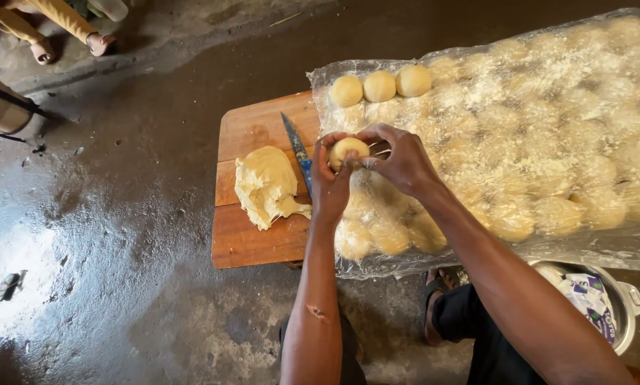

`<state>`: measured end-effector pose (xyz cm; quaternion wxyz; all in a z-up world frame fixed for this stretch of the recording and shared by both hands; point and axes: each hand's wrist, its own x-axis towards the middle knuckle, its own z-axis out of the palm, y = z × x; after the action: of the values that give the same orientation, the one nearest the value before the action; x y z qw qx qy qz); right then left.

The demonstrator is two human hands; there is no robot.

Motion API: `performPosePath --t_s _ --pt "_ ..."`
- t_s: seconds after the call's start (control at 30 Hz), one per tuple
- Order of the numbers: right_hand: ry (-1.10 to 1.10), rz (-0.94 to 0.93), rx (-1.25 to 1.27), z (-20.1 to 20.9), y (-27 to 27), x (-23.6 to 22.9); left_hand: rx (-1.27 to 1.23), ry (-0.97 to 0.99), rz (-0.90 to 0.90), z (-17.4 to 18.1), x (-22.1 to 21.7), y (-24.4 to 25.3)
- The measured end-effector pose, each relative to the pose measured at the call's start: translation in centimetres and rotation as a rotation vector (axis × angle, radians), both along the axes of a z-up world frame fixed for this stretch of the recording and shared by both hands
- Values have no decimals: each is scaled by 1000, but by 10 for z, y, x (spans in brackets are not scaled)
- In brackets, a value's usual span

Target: Cutting dough into small portions and rolling them into balls to place on a tray

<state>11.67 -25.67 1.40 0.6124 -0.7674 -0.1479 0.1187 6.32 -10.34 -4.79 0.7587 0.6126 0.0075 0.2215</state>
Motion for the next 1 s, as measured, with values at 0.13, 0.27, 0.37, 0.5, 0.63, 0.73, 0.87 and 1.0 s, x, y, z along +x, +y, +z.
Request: performPosePath --t_s 0.13,0.27,0.37,0.5,0.63,0.73,0.87,1.0 --pt "108 47 149 1 -5 -2 -116 -8 -21 1 -2 1" --pt "149 -17 175 -13 -3 5 -315 -24 -172 14 -10 -14" --pt "32 -54 51 -23 -4 11 -167 0 -132 10 -12 -12" --pt "-123 -95 -114 -33 -1 16 -92 10 -62 -6 0 -9" --pt "-142 -114 -13 -8 -1 -1 -169 -19 -100 25 -9 -13" --pt "-286 -97 56 9 8 -16 -361 89 -133 31 -8 -2" --pt "-170 167 162 11 12 -16 -918 88 -5 5 8 19" --pt "12 123 18 26 17 -27 -935 37 30 2 10 17"
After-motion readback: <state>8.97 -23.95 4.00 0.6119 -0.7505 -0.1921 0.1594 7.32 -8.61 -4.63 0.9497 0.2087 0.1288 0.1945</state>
